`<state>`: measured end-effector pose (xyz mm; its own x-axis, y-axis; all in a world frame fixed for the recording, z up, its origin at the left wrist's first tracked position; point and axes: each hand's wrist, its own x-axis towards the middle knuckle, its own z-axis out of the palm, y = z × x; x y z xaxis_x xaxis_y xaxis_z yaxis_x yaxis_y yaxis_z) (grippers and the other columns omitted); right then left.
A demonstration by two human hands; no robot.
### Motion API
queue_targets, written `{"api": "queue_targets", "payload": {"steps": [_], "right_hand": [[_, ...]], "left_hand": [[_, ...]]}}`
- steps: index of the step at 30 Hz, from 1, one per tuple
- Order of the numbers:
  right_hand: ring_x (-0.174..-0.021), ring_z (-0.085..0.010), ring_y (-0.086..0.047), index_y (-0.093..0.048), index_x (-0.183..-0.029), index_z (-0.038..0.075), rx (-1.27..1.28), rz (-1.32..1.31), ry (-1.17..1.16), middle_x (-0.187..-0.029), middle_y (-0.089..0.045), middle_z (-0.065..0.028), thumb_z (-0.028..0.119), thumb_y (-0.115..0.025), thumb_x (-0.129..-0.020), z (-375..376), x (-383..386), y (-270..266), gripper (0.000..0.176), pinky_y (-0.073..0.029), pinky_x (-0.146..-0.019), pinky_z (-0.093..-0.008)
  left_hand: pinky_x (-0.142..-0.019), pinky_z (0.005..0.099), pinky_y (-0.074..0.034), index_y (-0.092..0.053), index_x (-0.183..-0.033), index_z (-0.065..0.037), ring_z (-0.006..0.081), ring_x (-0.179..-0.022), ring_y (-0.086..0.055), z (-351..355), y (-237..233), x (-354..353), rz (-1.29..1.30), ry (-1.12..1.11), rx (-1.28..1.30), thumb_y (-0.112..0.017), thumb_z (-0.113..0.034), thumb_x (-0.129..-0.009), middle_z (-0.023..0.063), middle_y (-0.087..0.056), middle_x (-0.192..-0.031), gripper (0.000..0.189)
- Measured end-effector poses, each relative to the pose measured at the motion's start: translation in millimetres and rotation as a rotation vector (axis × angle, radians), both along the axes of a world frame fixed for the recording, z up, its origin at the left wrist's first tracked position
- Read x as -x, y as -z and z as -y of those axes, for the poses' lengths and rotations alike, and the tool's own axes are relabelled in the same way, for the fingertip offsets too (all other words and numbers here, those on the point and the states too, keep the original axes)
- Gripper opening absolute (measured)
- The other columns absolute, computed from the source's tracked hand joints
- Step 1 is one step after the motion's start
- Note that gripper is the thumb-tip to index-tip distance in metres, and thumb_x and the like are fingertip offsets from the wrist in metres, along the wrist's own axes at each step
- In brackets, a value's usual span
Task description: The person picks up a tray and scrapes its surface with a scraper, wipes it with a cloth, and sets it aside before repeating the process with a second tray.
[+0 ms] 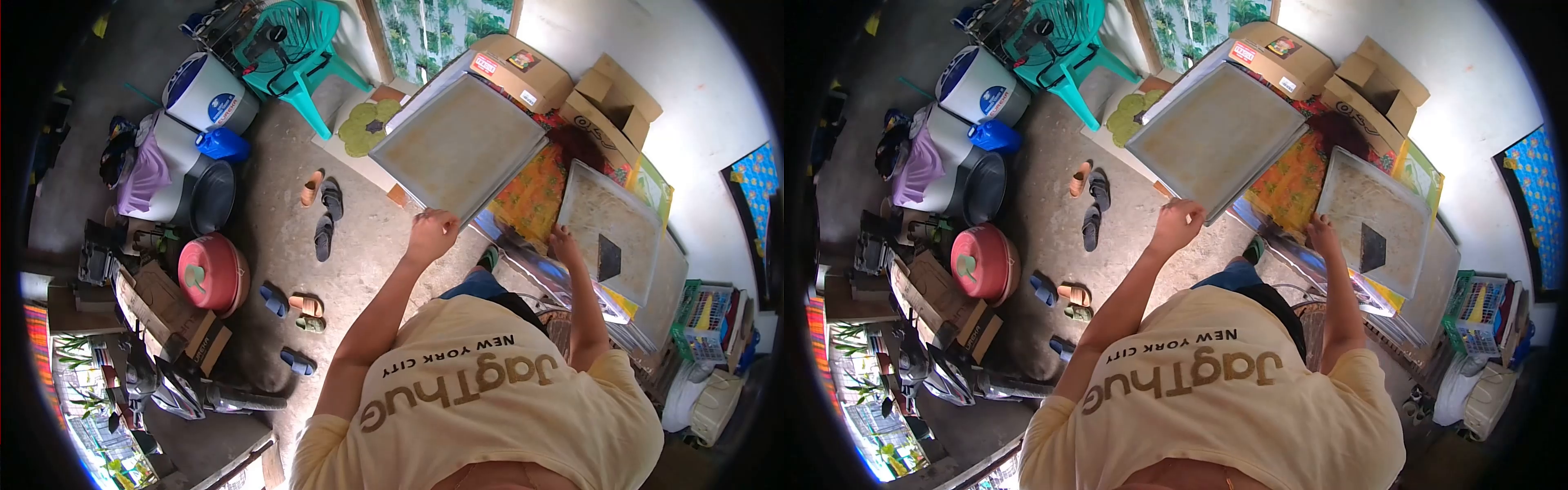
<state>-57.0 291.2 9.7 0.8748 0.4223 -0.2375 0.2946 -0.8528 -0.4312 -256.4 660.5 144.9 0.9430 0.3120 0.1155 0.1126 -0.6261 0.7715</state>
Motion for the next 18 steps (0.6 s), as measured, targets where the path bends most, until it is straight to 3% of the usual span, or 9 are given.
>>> {"api": "queue_targets", "payload": {"steps": [2,5,8,9,12,14,16,17,18], "right_hand": [[-0.126,-0.0476,-0.047,-0.05,-0.141,0.013,-0.055,0.095,0.033,-0.139,-0.051,-0.0245,0.031,-0.05,-0.098,3.3,0.8,18.4,0.046,-0.04,-0.105,-0.0482],[-0.122,-0.046,-0.051,-0.058,-0.129,0.009,-0.073,0.132,0.146,-0.132,-0.056,-0.0243,0.029,-0.051,-0.098,-7.5,10.9,3.6,0.037,-0.043,-0.101,-0.0481],[-0.118,-0.0442,-0.054,-0.063,-0.116,0.006,-0.079,-0.077,0.372,-0.126,-0.059,-0.0239,0.03,-0.052,-0.098,-26.5,7.2,-18.3,0.032,-0.045,-0.094,-0.0478],[-0.117,-0.0437,-0.055,-0.063,-0.114,0.006,-0.08,-0.018,0.373,-0.124,-0.06,-0.0236,0.03,-0.053,-0.097,-38.9,8.3,-31.0,0.031,-0.046,-0.093,-0.0468],[-0.113,-0.0422,-0.056,-0.062,-0.11,0.003,-0.091,0.129,0.312,-0.12,-0.061,-0.0231,0.03,-0.057,-0.095,-102.5,16.5,-80.2,0.031,-0.047,-0.092,-0.0446],[-0.112,-0.0412,-0.057,-0.062,-0.109,0.002,-0.104,0.185,0.202,-0.122,-0.06,-0.0234,0.03,-0.058,-0.094,-170.7,25.2,-122.6,0.032,-0.047,-0.094,-0.0441],[-0.117,-0.0406,-0.054,-0.061,-0.112,0.0,-0.483,0.338,-0.001,-0.128,-0.057,-0.0226,0.028,-0.062,-0.092,-237.9,27.0,-130.3,0.034,-0.043,-0.099,-0.0445],[-0.121,-0.0403,-0.052,-0.058,-0.118,0.002,-0.618,0.369,-0.107,-0.131,-0.055,-0.0223,0.026,-0.062,-0.092,-277.5,32.1,-143.5,0.036,-0.041,-0.102,-0.0453],[-0.124,-0.04,-0.05,-0.056,-0.124,0.003,-0.754,0.402,-0.211,-0.134,-0.054,-0.022,0.025,-0.063,-0.091,-318.1,39.7,-160.6,0.04,-0.039,-0.104,-0.0461]], "left_hand": [[-0.083,0.0423,-0.051,-0.071,-0.086,-0.003,0.0338,-0.094,-0.063,-7.0,-4.9,6.4,0.151,-0.078,-0.124,-0.071,-0.015,-0.082,0.0126,-0.068,-0.088,0.013],[-0.081,0.04,-0.051,-0.07,-0.082,-0.002,0.0324,-0.092,-0.063,-32.1,12.0,12.2,0.176,-0.153,0.134,-0.076,-0.02,-0.081,0.0128,-0.068,-0.087,0.018],[-0.083,0.0398,-0.05,-0.071,-0.086,-0.003,0.0299,-0.093,-0.063,-63.3,13.7,22.2,-0.051,-0.139,-0.12,-0.078,-0.024,-0.081,0.0133,-0.068,-0.096,0.023],[-0.09,0.0394,-0.047,-0.073,-0.094,-0.003,0.0292,-0.1,-0.063,-69.5,10.2,26.0,0.058,-0.135,-0.163,-0.077,-0.029,-0.083,0.0164,-0.067,-0.106,0.028],[-0.097,0.045,-0.043,-0.073,-0.098,-0.009,0.034,-0.115,-0.056,-98.0,8.5,22.3,0.127,-0.201,-0.054,-0.075,-0.038,-0.084,0.0196,-0.066,-0.107,0.033],[-0.102,0.0421,-0.04,-0.07,-0.112,-0.005,0.0313,-0.122,-0.054,-121.8,2.8,16.4,0.04,-0.18,0.276,-0.065,-0.047,-0.091,0.0202,-0.064,-0.119,0.048],[-0.104,0.0412,-0.039,-0.066,-0.118,-0.001,0.029,-0.124,-0.053,-137.8,-31.6,4.2,-0.048,-0.214,0.578,-0.059,-0.052,-0.094,0.0191,-0.063,-0.124,0.057],[-0.105,0.0441,-0.038,-0.056,-0.132,0.002,0.0281,-0.132,-0.047,-153.3,-31.8,-4.3,-0.094,-0.157,0.638,-0.048,-0.058,-0.097,0.0188,-0.056,-0.134,0.07],[-0.105,0.0454,-0.038,-0.051,-0.136,0.0,0.0298,-0.133,-0.045,-166.8,-34.3,-16.5,-0.079,-0.187,0.768,-0.047,-0.06,-0.097,0.0188,-0.053,-0.137,0.072]]}}
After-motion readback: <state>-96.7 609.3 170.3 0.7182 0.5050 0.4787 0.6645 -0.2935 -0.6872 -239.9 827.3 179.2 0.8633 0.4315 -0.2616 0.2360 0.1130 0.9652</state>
